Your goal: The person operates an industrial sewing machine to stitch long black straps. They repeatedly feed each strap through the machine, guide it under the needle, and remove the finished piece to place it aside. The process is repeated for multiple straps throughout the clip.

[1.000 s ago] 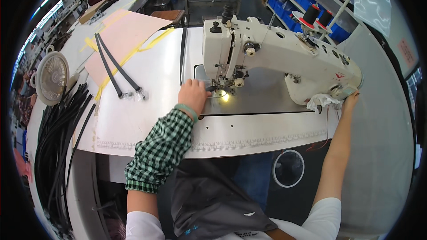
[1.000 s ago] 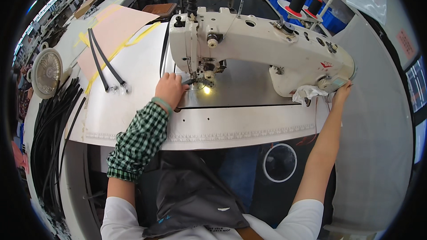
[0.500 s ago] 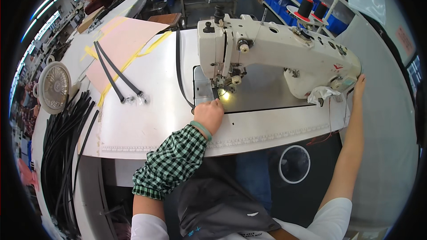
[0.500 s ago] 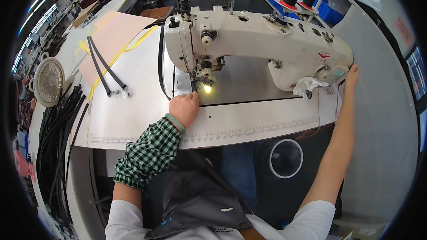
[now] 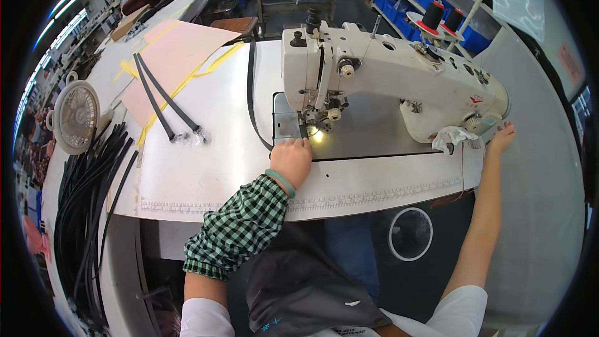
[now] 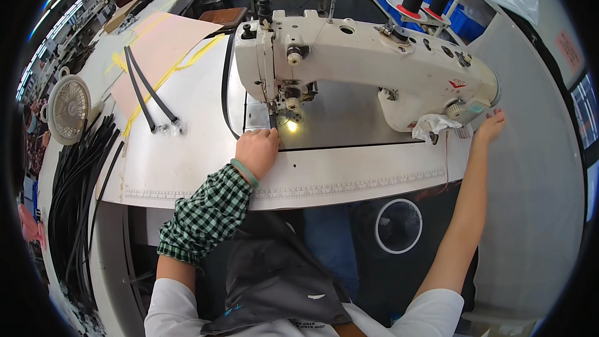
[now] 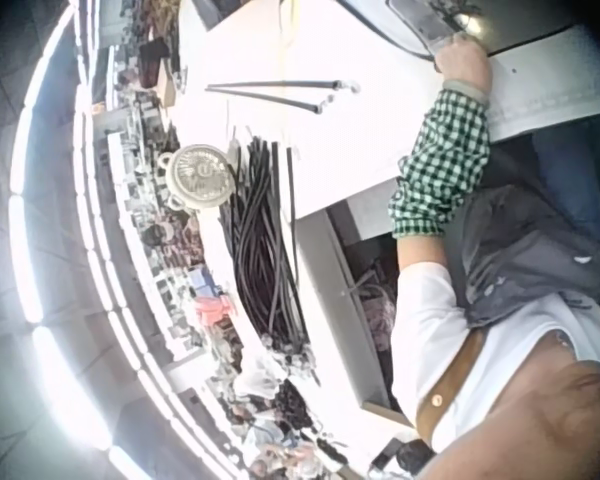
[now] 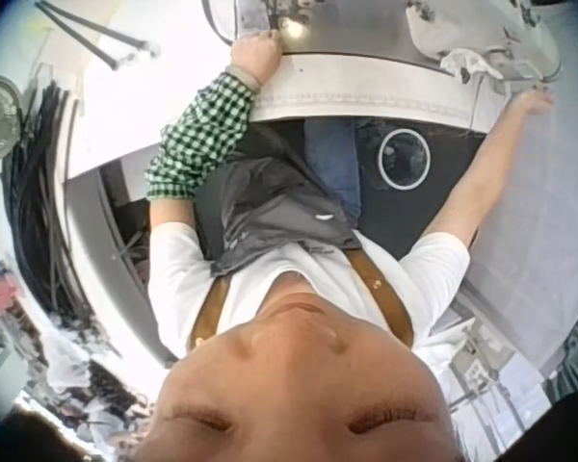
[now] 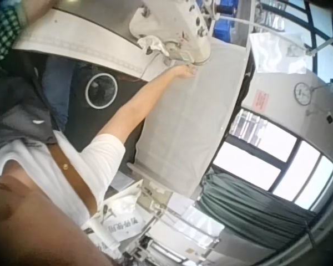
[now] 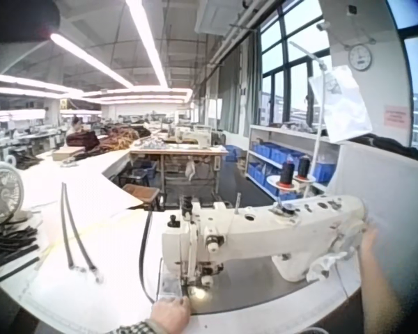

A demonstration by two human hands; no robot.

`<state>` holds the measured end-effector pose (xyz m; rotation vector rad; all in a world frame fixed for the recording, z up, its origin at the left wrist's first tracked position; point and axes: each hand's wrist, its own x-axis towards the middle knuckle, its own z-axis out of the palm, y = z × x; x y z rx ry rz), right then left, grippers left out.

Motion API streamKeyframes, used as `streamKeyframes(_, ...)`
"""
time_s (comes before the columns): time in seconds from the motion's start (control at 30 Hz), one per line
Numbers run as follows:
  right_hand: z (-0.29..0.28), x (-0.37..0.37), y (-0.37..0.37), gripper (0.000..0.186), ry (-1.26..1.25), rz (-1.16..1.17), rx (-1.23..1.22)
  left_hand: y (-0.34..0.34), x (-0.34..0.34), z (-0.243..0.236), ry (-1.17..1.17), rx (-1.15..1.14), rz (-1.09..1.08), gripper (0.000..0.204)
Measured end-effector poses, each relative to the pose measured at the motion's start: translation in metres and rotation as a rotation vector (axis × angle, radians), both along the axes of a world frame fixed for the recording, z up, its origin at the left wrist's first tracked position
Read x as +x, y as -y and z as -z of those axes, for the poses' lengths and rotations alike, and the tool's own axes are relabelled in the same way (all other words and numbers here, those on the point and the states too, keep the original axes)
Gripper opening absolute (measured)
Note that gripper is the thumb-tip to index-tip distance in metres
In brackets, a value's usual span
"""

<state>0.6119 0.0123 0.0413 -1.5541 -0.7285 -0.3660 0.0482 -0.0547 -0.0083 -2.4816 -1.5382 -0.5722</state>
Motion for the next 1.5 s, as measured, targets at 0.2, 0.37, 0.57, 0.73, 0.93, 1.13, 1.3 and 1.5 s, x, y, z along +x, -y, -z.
streamKeyframes(0.2, -0.02, -0.122, 0.038, 0.025, 0.092, -0.363, 0.159, 0.006, -0.004, -0.015, 0.057, -0.014, -0.016, 0.019)
streamKeyframes(0.37, 0.006, -0.232, 0.08, 0.013, 0.262, -0.738, -0.049, 0.026, -0.006, -0.019, 0.0, -0.013, 0.089, 0.02)
streamKeyframes(0.57, 0.02, -0.329, 0.099, 0.015, 0.731, -1.169, -0.203, 0.048, -0.01, -0.019, -0.089, 0.051, 0.187, 0.014)
streamKeyframes(0.73, 0.031, -0.367, 0.097, 0.018, 0.801, -1.288, -0.298, 0.067, -0.005, -0.025, -0.158, -0.026, 0.235, 0.011)
streamKeyframes(0.93, 0.025, -0.397, 0.084, 0.029, 0.696, -1.551, -0.359, 0.094, 0.002, -0.027, -0.137, -0.01, 0.252, 0.013)
streamKeyframes(1.13, 0.04, -0.404, 0.074, 0.023, 0.914, -1.607, -0.314, 0.118, 0.006, -0.029, -0.099, -0.014, 0.344, 0.005)
streamKeyframes(1.3, 0.045, -0.401, 0.075, 0.021, 0.89, -1.595, -0.223, 0.152, 0.005, -0.024, -0.081, -0.041, 0.448, 0.013)
streamKeyframes(1.5, 0.038, -0.403, 0.08, 0.023, 1.017, -1.581, -0.219, 0.187, -0.003, 0.012, 0.096, -0.41, 0.427, 0.028)
